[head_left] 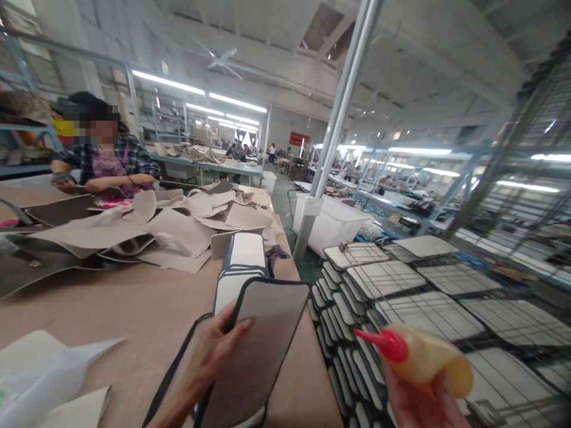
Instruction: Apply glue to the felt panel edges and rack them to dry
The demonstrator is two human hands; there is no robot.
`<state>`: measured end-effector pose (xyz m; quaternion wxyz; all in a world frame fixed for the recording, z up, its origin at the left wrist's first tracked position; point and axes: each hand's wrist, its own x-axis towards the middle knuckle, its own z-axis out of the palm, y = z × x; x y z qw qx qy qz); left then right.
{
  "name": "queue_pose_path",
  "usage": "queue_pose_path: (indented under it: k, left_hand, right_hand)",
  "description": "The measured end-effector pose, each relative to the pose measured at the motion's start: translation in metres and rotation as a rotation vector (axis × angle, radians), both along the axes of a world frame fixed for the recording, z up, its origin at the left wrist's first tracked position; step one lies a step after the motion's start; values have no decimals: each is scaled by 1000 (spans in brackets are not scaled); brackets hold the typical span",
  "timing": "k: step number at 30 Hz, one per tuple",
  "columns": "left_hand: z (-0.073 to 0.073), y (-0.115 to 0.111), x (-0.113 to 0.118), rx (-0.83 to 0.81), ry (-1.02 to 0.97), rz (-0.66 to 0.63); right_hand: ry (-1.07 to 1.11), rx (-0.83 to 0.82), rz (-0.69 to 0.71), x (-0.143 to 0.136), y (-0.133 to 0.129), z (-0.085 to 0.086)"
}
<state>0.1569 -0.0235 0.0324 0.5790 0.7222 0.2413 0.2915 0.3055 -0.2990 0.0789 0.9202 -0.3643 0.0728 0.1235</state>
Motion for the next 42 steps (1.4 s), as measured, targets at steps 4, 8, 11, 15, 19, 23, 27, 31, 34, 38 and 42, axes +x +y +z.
queue_pose_path:
  k: [4,8,11,15,19,23,27,31,34,38,42]
  left_hand:
    - [63,3,17,300,70,-491]
    - [97,-11,35,538,181,-812]
    - [112,-24,47,568,249,-1066]
    - [128,-36,61,563,313,-1299]
    - [139,-43,66,539,355,-1403]
    - [145,-49,65,459,320,-1507]
    - [148,-55,62,405,286,-1527]
    - [149,-60,59,363,339,-1556]
    - [151,-62,56,338,382,-1563]
    - [154,-61,52,297,393,-1569]
    - [155,-60,48,276,405,-1561]
  right_hand:
    - [-205,-47,-135,8,3,36]
    - [-454,-120,-112,20,-6,60]
    - [-575,-161,-63,30,-18,66]
    - [-662,-228,52,29,-27,68]
    - [-759,-350,152,22,-31,69]
    - [-860,-459,193,30,-31,69]
    - [-948,-460,289,35,-29,72]
    - [-904,-496,295,25,-32,71]
    - [-914,-475,304,24,-33,69]
    - [-797,-341,401,31,-29,69]
    - [-762,-219,468,37,-25,69]
